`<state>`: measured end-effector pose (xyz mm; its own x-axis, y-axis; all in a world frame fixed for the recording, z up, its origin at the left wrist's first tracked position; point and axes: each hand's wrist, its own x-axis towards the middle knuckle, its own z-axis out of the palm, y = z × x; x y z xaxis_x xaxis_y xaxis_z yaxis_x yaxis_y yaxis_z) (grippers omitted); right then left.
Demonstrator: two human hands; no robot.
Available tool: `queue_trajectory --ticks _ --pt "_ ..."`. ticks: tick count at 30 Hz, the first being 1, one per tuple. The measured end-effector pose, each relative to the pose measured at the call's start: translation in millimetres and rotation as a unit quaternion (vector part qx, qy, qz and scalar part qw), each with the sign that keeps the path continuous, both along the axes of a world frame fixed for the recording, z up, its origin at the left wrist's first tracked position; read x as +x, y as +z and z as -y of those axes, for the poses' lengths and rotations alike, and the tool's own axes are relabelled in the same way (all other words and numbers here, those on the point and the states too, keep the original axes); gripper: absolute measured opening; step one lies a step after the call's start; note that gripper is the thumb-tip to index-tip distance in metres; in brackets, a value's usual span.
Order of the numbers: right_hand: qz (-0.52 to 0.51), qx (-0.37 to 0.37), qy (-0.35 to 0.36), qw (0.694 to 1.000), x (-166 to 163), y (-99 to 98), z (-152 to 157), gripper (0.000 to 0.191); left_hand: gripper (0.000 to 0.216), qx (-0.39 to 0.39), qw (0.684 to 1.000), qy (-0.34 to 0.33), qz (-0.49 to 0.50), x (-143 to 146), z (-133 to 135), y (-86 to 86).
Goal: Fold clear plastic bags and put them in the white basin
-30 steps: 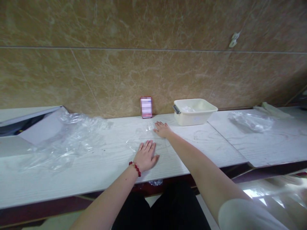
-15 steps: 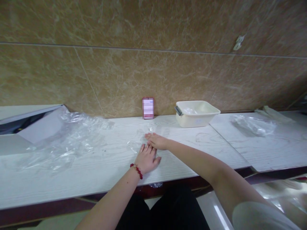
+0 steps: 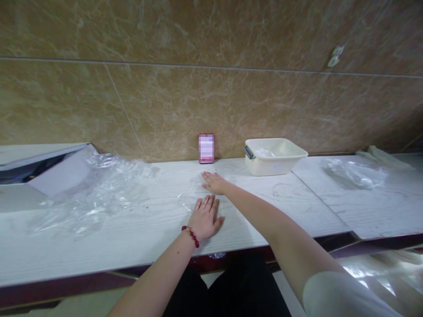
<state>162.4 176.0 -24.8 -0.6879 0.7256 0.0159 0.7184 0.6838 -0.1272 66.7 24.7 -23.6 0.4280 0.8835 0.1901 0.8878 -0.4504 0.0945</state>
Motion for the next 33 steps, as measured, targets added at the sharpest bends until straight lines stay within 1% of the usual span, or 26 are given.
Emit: queue_trajectory --ticks 5,8,10,12,14,16,17,19,21,23,26,31,33 --pt "0.0 -0.007 -0.03 1.0 -7.4 2.1 -17.1 0.06 0.059 -0.017 1.0 -0.003 0.02 -1.2 -0.4 1.1" --pt "-0.041 0.029 -0.074 0.996 -0.6 9.5 -22.5 0.055 0.057 -0.054 0.996 0.008 0.07 -7.0 -5.3 3.1" --pt "-0.077 0.057 -0.135 0.986 8.0 14.4 -20.3 0.053 0.052 -0.073 0.989 0.024 0.129 -13.2 -11.5 6.0" --pt "-0.094 0.059 -0.191 0.975 17.1 16.0 -11.9 0.052 0.047 -0.077 0.98 0.041 0.18 -19.4 -20.3 10.2" --pt "-0.095 0.044 -0.213 0.971 24.4 12.8 2.2 0.052 0.042 -0.068 0.977 0.057 0.192 -23.3 -31.7 14.4" --pt "-0.088 0.03 -0.207 0.974 28.8 5.5 19.2 0.053 0.039 -0.049 0.984 0.056 0.16 -23.4 -45.0 17.0" --pt "-0.08 0.023 -0.208 0.975 30.1 1.3 27.4 0.053 0.038 -0.039 0.99 0.041 0.132 -22.0 -52.1 17.1" --pt "-0.063 0.027 -0.213 0.975 31.4 -6.1 40.6 0.055 0.039 -0.023 0.997 0.005 0.073 -17.3 -66.2 14.5" --pt "-0.053 0.041 -0.213 0.975 31.8 -10.2 48.4 0.056 0.04 -0.021 0.999 -0.012 0.024 -12.4 -79.5 9.0" --pt "-0.049 0.05 -0.213 0.975 31.9 -11.1 51.2 0.055 0.042 -0.03 0.999 -0.018 -0.007 -9.8 -91.3 2.6" --pt "-0.053 0.052 -0.222 0.972 32.1 -10.4 51.3 0.055 0.045 -0.045 0.998 -0.021 -0.025 -12.4 -105.8 -4.3" --pt "-0.065 0.065 -0.251 0.964 32.7 -13.0 51.2 0.055 0.048 -0.062 0.997 -0.024 -0.045 -27.0 -124.9 -6.1" --pt "-0.066 0.061 -0.263 0.961 32.8 -14.1 51.1 0.056 0.05 -0.065 0.996 -0.012 -0.051 -34.9 -131.9 -5.0"
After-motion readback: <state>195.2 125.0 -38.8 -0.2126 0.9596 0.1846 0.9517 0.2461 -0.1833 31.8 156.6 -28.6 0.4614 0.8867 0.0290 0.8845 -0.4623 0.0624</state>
